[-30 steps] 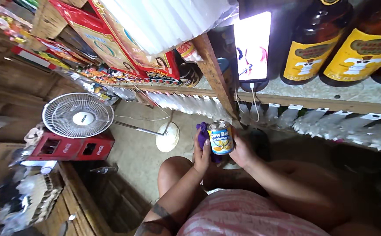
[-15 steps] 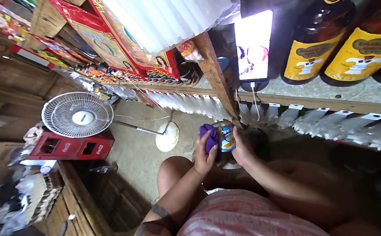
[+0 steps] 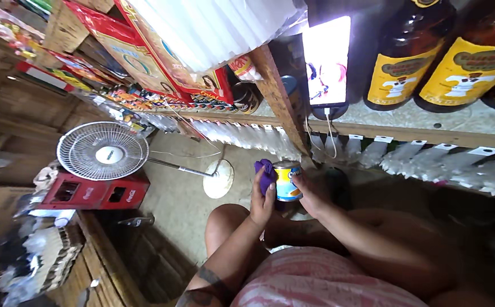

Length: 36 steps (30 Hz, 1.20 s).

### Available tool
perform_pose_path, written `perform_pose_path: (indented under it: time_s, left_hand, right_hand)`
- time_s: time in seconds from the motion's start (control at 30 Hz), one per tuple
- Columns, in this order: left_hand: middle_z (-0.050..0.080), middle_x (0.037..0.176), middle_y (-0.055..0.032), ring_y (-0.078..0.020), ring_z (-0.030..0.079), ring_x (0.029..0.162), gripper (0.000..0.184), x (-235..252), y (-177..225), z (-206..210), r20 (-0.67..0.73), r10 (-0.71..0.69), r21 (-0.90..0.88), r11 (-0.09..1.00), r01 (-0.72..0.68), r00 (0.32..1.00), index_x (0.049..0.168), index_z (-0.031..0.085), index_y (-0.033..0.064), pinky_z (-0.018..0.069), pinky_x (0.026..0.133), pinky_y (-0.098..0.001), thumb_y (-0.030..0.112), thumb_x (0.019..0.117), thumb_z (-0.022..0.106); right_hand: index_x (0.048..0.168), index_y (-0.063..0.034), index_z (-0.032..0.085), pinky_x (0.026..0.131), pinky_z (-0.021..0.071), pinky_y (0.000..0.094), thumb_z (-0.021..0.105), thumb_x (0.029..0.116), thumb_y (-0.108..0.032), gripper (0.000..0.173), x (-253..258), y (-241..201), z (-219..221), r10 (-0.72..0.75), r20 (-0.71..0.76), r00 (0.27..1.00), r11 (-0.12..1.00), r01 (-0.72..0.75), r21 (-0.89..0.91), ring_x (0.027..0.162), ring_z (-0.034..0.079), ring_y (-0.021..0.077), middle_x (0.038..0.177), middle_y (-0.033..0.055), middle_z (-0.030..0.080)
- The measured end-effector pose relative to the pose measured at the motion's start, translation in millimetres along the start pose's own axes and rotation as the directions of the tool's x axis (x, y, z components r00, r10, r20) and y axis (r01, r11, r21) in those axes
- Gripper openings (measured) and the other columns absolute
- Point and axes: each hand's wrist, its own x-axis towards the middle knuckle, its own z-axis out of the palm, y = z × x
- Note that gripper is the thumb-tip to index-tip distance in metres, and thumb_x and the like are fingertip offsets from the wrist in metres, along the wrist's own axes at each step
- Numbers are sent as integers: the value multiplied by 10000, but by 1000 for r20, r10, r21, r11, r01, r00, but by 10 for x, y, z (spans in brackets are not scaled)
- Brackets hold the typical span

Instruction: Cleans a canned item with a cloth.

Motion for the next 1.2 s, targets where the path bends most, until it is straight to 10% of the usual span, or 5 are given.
perform_pose_path:
  time_s: [0.23,0.4,0.57,1.07,1.2]
  left_hand:
    - [528,1371,-245,-103,575,1221,577,78,82,-14,-2,-303,-114,947,300,953,1454,320,-167,482,1054,-279,236,1056,431]
    - [437,1494,-189,-153,536,1293,674,169,147,-47,23,-661,-350,698,625,750,1588,135,2,470,1079,-341,383,1071,341]
    - [619,1258,-123,-139,639,1128,588,114,212,32,117,-688,-516,574,636,716,1484,303,-11,543,981,-350,414,1086,212]
    - [640,1255,88,-17,632,1105,334,85,158,-52,15,-129,-321,938,127,991,1358,517,128,548,967,-277,171,1031,566]
    - [625,1220,-53,-80,609,1118,367,110,58,-157,40,137,99,985,-140,990,1329,586,182,514,977,-282,305,984,611]
  right_hand:
    - [1516,-39,304,941,560,302,777,793,-315,907,86,-96,-81,47,16,999,998,-46,-46,1121,635,129,1299,100,590]
    - [1476,35,309,993,538,280,878,665,-211,1020,19,-42,-15,-173,88,981,984,170,45,1165,616,103,1310,80,589]
    - [1399,49,332,1029,524,270,922,685,-254,974,18,68,-7,-448,54,893,894,444,60,1192,594,65,1305,27,582]
    - [1423,-62,283,902,584,310,925,651,-399,1059,75,-50,-31,-224,-182,957,954,254,162,1083,647,104,1231,29,593]
    - [1355,-86,331,838,601,299,951,595,-465,1052,15,-76,-4,-124,-134,983,914,166,370,971,692,94,1098,-11,670]
